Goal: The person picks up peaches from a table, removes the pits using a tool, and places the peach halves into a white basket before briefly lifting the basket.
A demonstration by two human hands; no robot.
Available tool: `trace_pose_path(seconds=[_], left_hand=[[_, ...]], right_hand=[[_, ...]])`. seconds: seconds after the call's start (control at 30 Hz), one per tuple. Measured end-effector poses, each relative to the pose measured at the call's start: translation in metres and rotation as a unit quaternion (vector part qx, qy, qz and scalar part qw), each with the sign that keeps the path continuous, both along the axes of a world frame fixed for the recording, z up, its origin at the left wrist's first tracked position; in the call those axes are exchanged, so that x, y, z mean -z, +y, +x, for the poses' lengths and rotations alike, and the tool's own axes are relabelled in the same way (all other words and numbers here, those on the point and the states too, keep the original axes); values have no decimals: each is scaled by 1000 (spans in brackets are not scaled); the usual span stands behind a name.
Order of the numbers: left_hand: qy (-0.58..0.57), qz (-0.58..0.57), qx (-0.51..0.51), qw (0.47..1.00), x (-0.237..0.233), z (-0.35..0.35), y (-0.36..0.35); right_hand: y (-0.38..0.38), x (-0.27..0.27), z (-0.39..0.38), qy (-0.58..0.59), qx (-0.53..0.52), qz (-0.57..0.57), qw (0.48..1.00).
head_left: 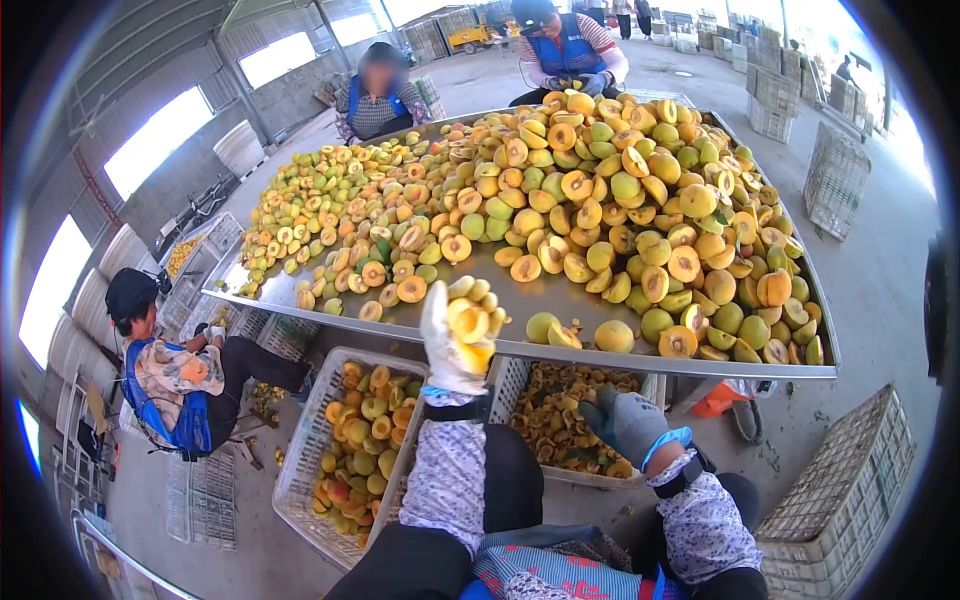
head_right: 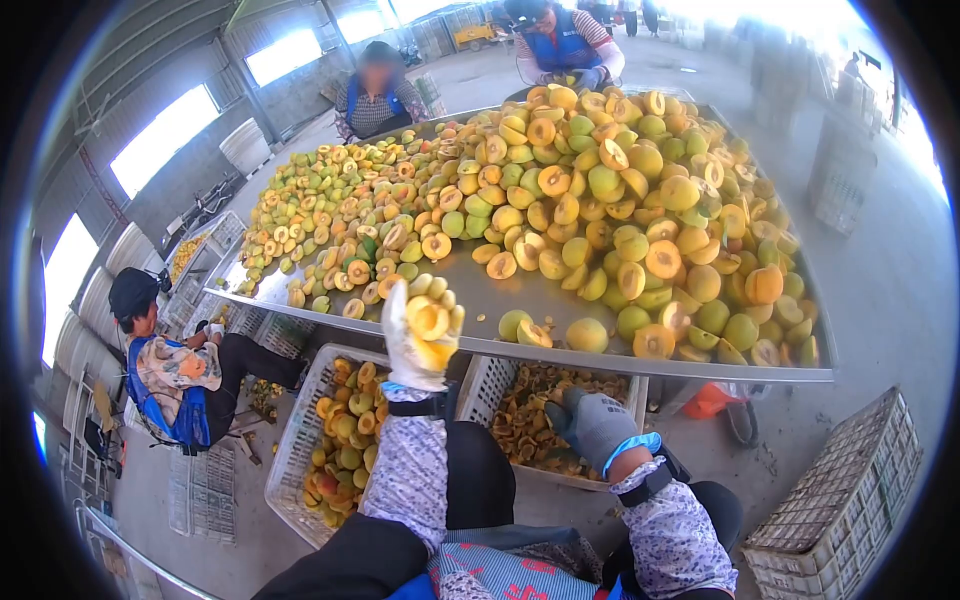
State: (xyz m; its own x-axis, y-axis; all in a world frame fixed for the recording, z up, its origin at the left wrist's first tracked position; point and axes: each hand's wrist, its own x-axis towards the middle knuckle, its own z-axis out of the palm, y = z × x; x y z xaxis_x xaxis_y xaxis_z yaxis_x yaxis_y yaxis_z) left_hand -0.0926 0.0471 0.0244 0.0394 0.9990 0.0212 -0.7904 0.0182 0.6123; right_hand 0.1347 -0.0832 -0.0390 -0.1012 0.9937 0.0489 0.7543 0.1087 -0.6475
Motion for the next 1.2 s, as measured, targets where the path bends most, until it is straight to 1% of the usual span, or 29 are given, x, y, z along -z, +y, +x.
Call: trace_pose_path(seconds=[0.07, 0.13, 0.17, 0.2, 0.23, 0.27, 0.3, 0.33, 0.37, 0.4, 0.43, 0.47, 0.53, 0.6, 0.7, 0.73, 0.77, 0.8, 0.87, 0.9, 0.93, 0.97, 1.0, 1.03, 1.07, 1.13, 1.2], left_hand=[[86, -11, -83, 993, 2, -41, -6], [224, -31, -146, 963, 5, -82, -21], [329, -79, -148, 929, 10, -104, -24], [430, -127, -146, 882, 20, -129, -22], [615, -109, -200, 754, 47, -165, -9], [770, -85, -235, 587, 76, -186, -3], [746, -56, -270, 606, 78, -180, -11], [716, -26, -309, 625, 67, -167, -11], [690, 6, -307, 656, 44, -142, -14], [665, 31, -302, 682, 35, -117, -21], [640, 41, -259, 722, 45, -101, -18], [597, 74, -233, 764, 41, -77, 4], [685, 168, -147, 693, 25, -27, 12], [785, 168, -80, 590, 15, 15, 27], [834, 166, 44, 524, 8, 54, 44], [820, 196, 63, 534, -2, 74, 39], [806, 220, 83, 543, -11, 90, 30], [792, 240, 99, 552, -13, 103, 23], [809, 320, 164, 466, 9, 131, 18], [822, 327, 184, 429, 19, 140, 19], [813, 351, 154, 437, 27, 146, 24], [818, 363, 139, 423, 36, 149, 32], [832, 348, 166, 399, 25, 153, 31], [841, 343, 173, 380, 27, 155, 35], [829, 358, 162, 399, 33, 152, 39], [785, 301, 202, 502, 1, 140, 28], [671, 232, 190, 678, 9, 118, 37]], right_hand=[[-2, 4, 1, 2, 10, 28, 1000], [-4, 7, 0, 1, 10, 47, 999], [-4, 6, -1, -2, 5, 50, 999], [-5, 5, -4, -7, 1, 53, 999], [-5, 3, -6, -5, -5, 51, 999], [-5, 1, -10, -2, -9, 42, 999], [-8, 1, -12, 2, -13, 26, 1000], [-3, -2, -11, 2, -15, 27, 1000], [2, -3, -11, 3, -19, 24, 1000], [-7, 5, -15, 9, -26, 14, 1000], [-19, 13, -19, 17, -24, -3, 1000], [-13, 12, -16, 16, -19, 13, 1000], [-8, 5, -10, 18, -16, 9, 1000], [-8, 3, -5, 17, -19, -27, 999], [-8, -4, -3, 21, -10, -39, 999], [-7, -6, 0, 21, 0, -40, 999], [-7, 2, 1, 44, 0, -13, 999], [-7, 2, 1, 34, -2, -30, 999], [-5, -1, 1, 12, -13, -58, 998], [-8, 1, -1, 6, -24, -75, 997], [-8, 2, 0, -7, -27, -76, 997], [-5, 1, 3, -24, -25, -68, 997], [-5, 9, 5, -26, -21, -36, 999], [-4, 5, 6, -24, -21, -39, 999], [-8, -1, 7, -4, -23, -25, 999], [-8, -5, 10, 2, -9, -31, 999], [-8, -12, 13, 61, 25, 24, 998]])
